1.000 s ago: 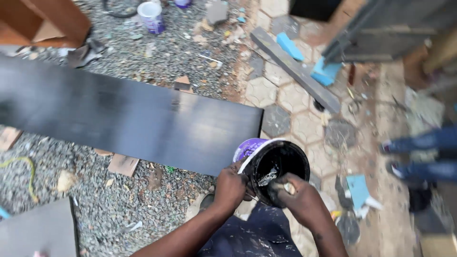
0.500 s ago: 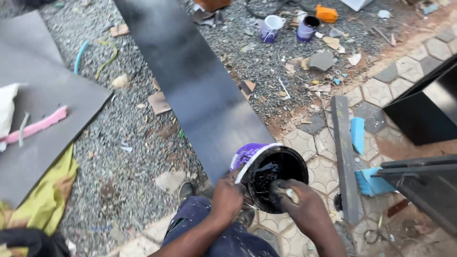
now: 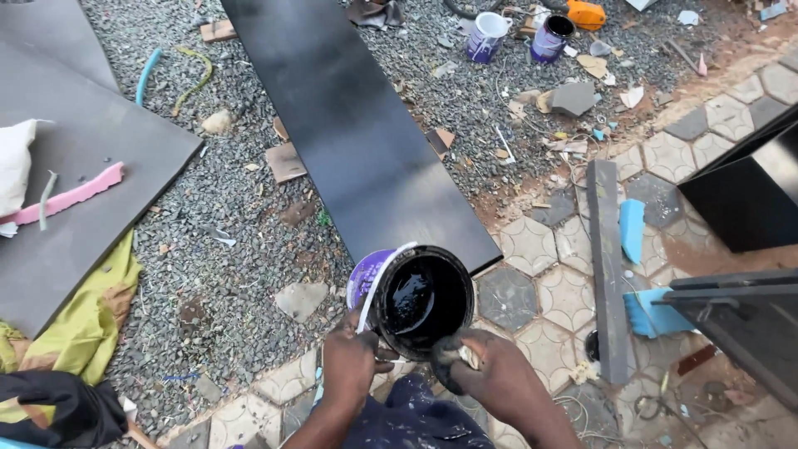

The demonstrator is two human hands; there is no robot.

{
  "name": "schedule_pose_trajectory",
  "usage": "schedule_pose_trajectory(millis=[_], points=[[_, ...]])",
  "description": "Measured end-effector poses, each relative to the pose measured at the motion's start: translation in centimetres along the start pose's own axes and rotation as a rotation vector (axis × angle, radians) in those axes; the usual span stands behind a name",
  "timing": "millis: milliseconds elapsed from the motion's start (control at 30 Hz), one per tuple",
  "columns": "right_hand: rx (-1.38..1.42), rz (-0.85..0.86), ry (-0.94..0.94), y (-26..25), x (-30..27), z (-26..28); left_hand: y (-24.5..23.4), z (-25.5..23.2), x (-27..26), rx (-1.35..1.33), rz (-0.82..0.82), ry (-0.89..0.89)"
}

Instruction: Painting a black wooden shelf unit using a brush and black paint in an outdoor workshop.

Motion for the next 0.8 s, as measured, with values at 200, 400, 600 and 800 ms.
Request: schedule_pose_trajectory(millis=[200, 400, 600, 800], points=[[-0.130, -0.153, -0.199, 5.2, 4.3, 0.9, -3.7, 1.0, 1.0, -0.120, 0.018, -0.083], [0.176, 0.107, -0.039, 6.3, 0.1, 2.7, -7.5, -1.4, -0.4, -0.161, -0.065, -0.154], [0.905, 0.006, -0.080, 14.1, 10.0, -5.5, -9.9, -1.1, 0.5, -0.192, -0.167, -0.095], [0.877, -0.092, 0.111, 16.6, 16.7, -5.5, -9.7, 4.6, 2.9, -0.299, -0.410, -0.132]])
Point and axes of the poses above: each hand's wrist, its own x-axis towards the middle knuckle, its own y-axis out of the palm, z = x × y, the point moved 1 cm from there along x, towards the middle knuckle, and after that the axes turned 5 degrees about -x, right-handed, at the moved point
